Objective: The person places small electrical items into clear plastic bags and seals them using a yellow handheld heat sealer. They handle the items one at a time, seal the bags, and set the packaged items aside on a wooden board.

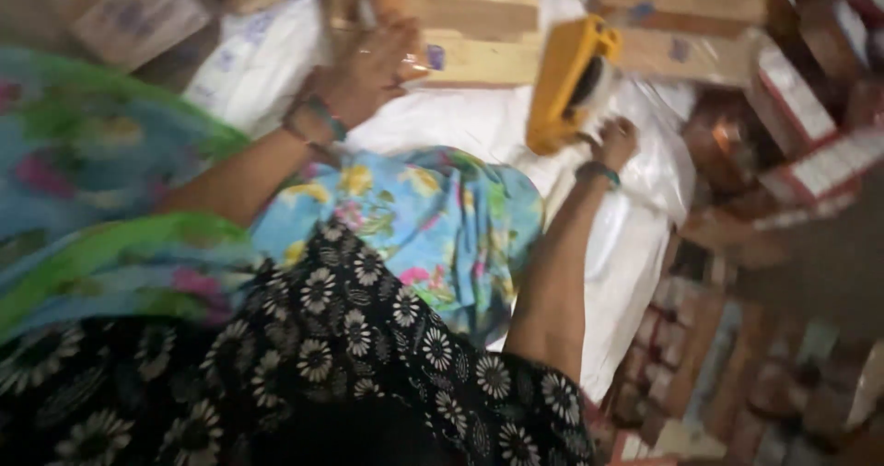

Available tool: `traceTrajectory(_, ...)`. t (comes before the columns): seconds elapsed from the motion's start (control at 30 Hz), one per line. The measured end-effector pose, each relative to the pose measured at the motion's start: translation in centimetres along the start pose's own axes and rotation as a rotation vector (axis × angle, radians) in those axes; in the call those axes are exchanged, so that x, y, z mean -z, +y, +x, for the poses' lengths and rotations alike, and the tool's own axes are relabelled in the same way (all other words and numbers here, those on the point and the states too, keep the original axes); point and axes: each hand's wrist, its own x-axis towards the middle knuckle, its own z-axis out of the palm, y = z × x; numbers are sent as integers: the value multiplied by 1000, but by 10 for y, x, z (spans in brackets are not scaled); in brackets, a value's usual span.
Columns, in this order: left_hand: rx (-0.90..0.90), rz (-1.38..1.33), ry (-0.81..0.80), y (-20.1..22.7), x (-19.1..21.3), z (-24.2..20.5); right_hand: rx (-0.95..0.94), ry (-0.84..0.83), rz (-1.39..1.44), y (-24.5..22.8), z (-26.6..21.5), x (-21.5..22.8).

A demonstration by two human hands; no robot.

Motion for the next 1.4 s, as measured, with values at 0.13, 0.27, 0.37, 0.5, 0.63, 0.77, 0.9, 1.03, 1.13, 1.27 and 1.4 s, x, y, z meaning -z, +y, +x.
traceTrajectory(0.13, 49, -118, -15, 10, 25, -7, 135, -264, -201, 29, 9, -24)
traceTrajectory(0.27, 52, -110, 21, 24, 46, 5, 159, -158, -297, 26, 5, -17)
traceTrajectory(0.37, 49, -138, 36, 25, 50, 2, 127, -159, -136, 17, -14, 1)
traceTrajectory(0.5, 61, -225, 62, 16, 43, 0, -28, -50, -147, 12, -68, 37)
traceTrajectory(0.63, 31, -274, 72, 9, 41, 1, -257, -15, 50, 16, -107, 31)
traceTrajectory(0.77, 31, -346, 55, 7, 51, -2, -470, -327, 97, 10, -118, 0)
traceTrajectory(0.9, 8, -352, 88, 6, 56, 2, -230, -434, -223, -29, -141, -22)
traceTrajectory(1.03, 43, -414, 113, 7, 54, -3, 46, -365, -71, -83, -188, -72)
traceTrajectory(1.13, 37, -400, 130, 8, 53, 2, 130, -467, 76, -102, -235, -135)
traceTrajectory(1.27, 52, -352, 139, 8, 49, -5, 182, -573, 33, -108, -270, -202)
traceTrajectory(1.4, -35, -331, 197, 3, 42, 0, 166, -590, -47, -99, -270, -238)
